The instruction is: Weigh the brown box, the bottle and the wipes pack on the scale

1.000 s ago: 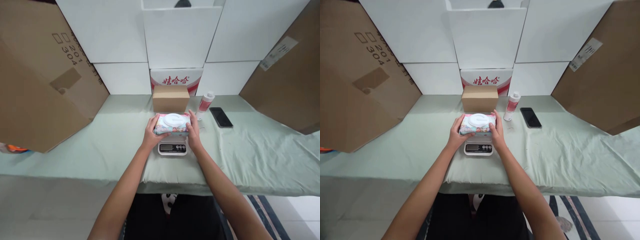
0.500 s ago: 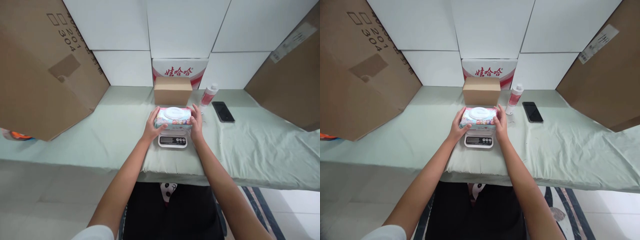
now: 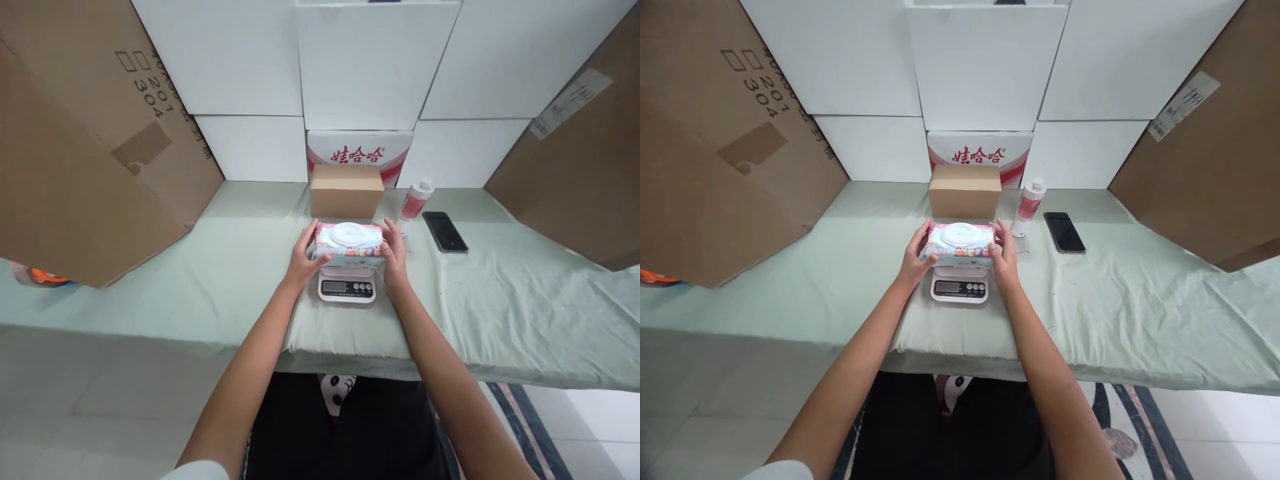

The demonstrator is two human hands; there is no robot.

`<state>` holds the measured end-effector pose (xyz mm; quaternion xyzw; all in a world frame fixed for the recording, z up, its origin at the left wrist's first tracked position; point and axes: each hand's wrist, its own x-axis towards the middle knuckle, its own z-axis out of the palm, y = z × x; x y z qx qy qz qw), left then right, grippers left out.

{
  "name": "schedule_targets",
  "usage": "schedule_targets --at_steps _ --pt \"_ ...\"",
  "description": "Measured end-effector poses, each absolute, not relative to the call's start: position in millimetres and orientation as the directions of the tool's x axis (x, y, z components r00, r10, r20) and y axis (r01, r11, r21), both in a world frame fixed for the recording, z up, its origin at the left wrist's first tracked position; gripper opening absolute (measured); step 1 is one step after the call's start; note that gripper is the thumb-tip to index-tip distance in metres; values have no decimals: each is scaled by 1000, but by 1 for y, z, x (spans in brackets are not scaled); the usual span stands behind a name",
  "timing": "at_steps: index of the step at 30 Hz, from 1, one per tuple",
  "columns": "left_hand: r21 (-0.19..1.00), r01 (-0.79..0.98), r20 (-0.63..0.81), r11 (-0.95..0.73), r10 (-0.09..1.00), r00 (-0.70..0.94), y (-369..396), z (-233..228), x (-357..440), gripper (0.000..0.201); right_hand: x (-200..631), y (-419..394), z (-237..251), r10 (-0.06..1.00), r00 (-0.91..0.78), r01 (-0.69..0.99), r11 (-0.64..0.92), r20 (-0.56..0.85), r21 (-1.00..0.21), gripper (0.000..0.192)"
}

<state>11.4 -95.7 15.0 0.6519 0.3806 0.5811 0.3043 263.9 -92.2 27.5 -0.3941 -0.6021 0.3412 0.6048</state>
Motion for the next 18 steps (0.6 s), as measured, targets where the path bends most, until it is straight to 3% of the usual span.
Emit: schedule_targets --at_steps 7,12,18 --pt "866 76 490 -493 870 56 -93 14 11 131 274 -94 29 847 83 345 471 526 -812 75" --pt "905 65 414 -421 904 105 -92 15 13 141 277 -92 29 887 28 300 432 461 -850 82" --pt "921 69 378 -383 922 82 -92 15 18 134 276 -95 33 907 -45 205 419 419 -885 85"
